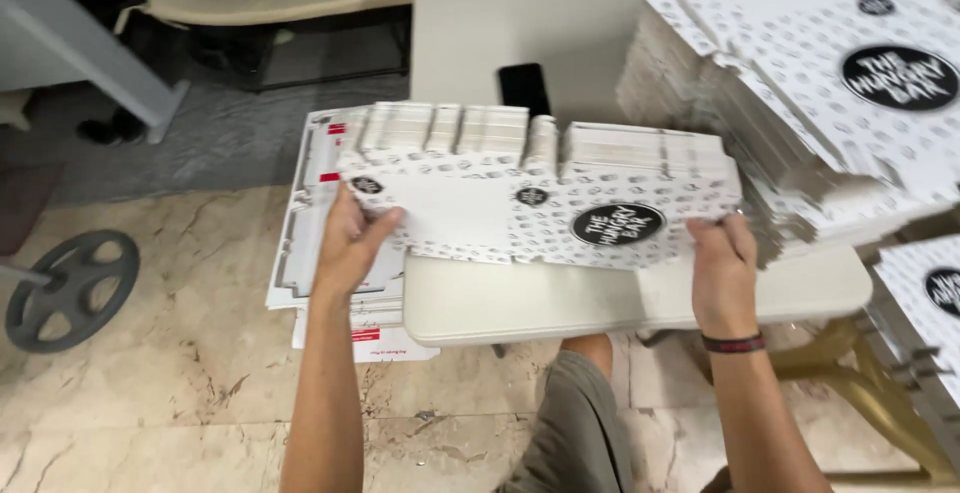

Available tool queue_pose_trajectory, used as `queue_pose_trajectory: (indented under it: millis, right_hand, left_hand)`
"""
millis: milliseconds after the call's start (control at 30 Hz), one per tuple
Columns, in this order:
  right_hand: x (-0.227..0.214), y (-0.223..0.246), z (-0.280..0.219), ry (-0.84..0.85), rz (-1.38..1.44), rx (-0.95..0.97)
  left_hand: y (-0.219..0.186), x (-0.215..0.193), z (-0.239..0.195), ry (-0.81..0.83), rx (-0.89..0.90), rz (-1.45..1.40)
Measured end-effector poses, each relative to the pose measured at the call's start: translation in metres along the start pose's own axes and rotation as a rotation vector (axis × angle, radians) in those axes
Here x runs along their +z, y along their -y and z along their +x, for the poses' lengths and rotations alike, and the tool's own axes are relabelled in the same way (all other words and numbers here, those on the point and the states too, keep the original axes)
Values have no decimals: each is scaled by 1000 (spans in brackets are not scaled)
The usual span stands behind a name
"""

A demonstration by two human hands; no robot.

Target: The person is organizing and preparing flat-packed cardboard boxes by picking up stacks, checking their alignment, and restacking them on a table.

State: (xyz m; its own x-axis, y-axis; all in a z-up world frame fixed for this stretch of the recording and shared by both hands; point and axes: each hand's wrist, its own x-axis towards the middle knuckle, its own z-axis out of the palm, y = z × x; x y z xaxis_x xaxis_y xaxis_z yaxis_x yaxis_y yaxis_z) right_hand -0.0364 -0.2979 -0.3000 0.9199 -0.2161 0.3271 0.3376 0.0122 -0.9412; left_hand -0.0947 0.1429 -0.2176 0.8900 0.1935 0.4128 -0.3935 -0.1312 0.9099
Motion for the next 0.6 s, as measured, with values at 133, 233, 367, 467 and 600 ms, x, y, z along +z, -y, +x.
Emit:
queue_pose_trajectory:
  millis: [133, 233, 367, 467, 600]
  right_hand:
    - [-9, -3, -1, 2, -71, 58]
    - [-19, 4, 7, 139, -229, 13]
    - [-15, 12, 13, 202, -253, -108]
    - [23, 67, -13, 159, -212, -302]
    - [-5, 71, -57, -33, -246, -335]
  left_hand:
    - [-28, 9, 0, 55, -113, 55]
    - [-29, -5, -3, 98, -147, 151]
    - [-27, -5, -4, 100, -106, 212]
    - [9, -13, -13, 7, 49, 101]
    - [-4, -14, -62, -94, -72, 501]
